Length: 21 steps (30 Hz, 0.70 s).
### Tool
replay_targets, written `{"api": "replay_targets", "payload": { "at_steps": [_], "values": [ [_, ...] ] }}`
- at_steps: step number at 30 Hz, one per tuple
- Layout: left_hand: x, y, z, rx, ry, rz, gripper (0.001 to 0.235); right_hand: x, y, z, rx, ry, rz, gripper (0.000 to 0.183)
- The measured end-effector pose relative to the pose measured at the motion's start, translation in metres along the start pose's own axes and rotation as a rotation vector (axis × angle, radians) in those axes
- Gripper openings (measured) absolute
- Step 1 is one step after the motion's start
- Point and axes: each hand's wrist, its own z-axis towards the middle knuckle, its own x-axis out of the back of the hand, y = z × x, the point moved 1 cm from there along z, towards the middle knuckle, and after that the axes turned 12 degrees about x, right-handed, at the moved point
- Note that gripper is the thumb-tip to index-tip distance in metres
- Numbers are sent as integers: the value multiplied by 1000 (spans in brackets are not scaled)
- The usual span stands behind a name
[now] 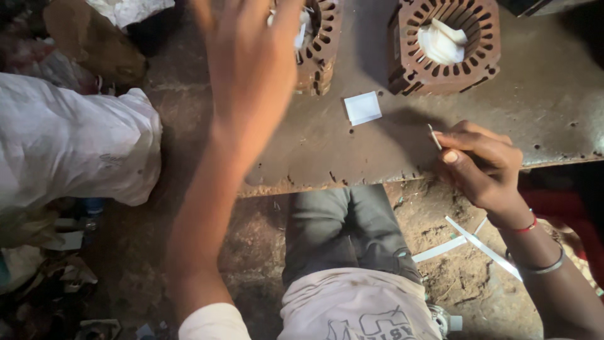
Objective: The person places small white rectangular insulating papers into the slots of motor stators using a small metal tool to push and position them.
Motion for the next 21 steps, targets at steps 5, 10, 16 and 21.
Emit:
{"api": "replay_targets", "payload": {
  "at_steps": [5, 10, 16, 21],
  "values": [
    [5, 77, -70, -242, 54, -15, 34, -3, 2, -1, 15, 12, 23, 19],
    [-3, 92, -98, -42, -355, -3, 34, -2, 2, -6, 34, 25, 26, 18],
    [21, 89, -129, -10, -386, -163, 26, -6, 5, -11, 74, 49, -97, 16],
    [23, 67, -136, -35, -424, -281, 30, -18, -9, -8, 159, -157, -480, 37]
  ]
}}
